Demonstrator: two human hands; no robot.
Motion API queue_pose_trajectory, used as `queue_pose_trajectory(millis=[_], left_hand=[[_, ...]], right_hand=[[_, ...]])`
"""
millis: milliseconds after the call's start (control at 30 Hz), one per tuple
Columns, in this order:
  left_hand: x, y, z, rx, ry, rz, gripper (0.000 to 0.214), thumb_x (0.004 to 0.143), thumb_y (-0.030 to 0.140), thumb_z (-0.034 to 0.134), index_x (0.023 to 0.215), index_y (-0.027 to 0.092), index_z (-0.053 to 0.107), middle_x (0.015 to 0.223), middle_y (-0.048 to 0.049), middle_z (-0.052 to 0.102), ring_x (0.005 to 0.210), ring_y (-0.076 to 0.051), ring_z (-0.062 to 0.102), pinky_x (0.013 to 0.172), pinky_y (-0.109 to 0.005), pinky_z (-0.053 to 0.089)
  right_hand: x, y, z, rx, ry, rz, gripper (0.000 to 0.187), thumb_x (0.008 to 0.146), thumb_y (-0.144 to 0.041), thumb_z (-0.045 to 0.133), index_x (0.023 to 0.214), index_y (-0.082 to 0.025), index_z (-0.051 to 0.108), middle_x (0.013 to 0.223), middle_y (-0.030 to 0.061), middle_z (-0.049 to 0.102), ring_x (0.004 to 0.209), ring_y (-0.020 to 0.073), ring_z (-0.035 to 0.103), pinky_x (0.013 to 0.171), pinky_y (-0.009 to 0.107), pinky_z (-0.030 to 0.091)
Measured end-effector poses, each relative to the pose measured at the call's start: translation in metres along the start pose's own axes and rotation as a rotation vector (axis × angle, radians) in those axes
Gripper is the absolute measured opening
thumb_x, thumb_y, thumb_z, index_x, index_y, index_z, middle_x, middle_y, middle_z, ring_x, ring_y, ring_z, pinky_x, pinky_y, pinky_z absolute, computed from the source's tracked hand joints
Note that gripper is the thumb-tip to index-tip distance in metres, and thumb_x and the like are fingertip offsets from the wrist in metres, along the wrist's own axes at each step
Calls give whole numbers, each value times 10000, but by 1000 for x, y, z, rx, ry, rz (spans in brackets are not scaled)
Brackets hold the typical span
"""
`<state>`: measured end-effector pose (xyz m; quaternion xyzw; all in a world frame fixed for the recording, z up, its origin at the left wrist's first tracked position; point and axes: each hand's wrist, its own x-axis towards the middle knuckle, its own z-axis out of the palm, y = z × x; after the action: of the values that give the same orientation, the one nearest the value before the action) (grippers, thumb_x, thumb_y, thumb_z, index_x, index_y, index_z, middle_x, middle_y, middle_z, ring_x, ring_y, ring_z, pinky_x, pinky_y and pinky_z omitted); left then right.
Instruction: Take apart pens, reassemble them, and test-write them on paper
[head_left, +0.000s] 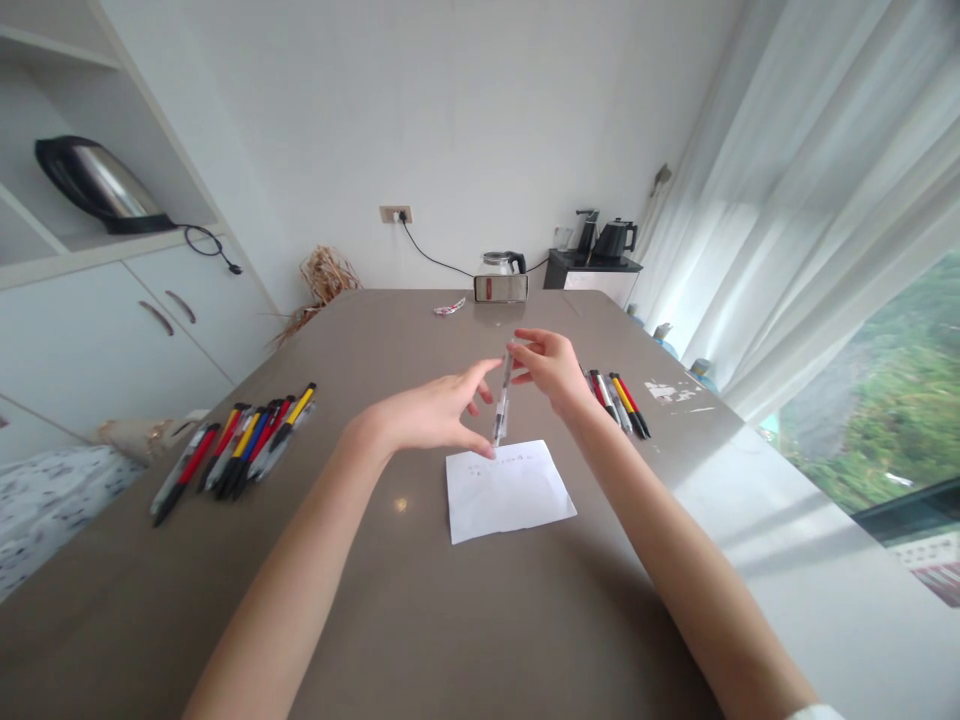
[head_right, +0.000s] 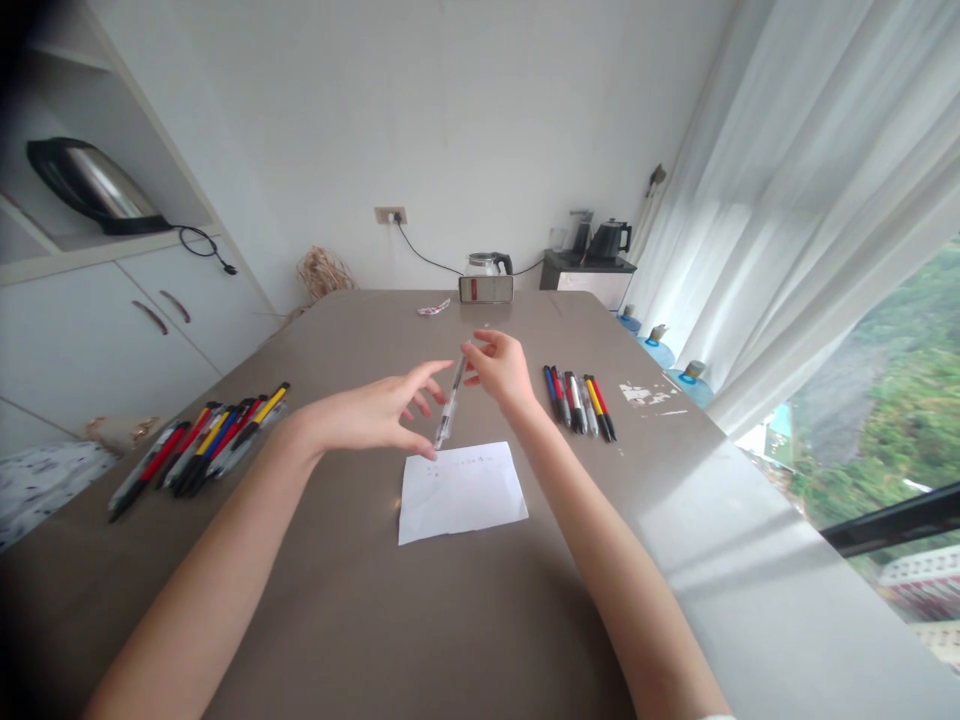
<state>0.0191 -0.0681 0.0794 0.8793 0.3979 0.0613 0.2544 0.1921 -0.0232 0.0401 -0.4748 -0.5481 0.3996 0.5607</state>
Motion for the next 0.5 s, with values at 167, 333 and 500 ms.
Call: queue_pose_trajectory(millis=[167,333,500], left_hand=[[3,5,3,99,25,48,745,659,413,569,1302,250,230,1126,-61,511,930,-173,513,727,-253,371],[4,9,4,201,82,72,559,694,399,543,1207,229,400,977,-37,549,868,-172,517,670,-236,369],[7,13,10,366,190,159,380,746,392,496,1070,197,526,852,-36,566,731,-154,518,603,-235,351]], right_hand=[[-1,2,0,-4,-10,4,268,680,-299,601,861,-102,599,715,61,609,617,131,577,491,237,526],[-3,0,1,-10,-8,27,228,677,-331,595,769,-123,609,678,45,594,606,126,562,499,233,520],[1,8,0,27,-10,75,228,681,-346,575,754,-131,605,659,51,589,576,130,550,444,238,503]])
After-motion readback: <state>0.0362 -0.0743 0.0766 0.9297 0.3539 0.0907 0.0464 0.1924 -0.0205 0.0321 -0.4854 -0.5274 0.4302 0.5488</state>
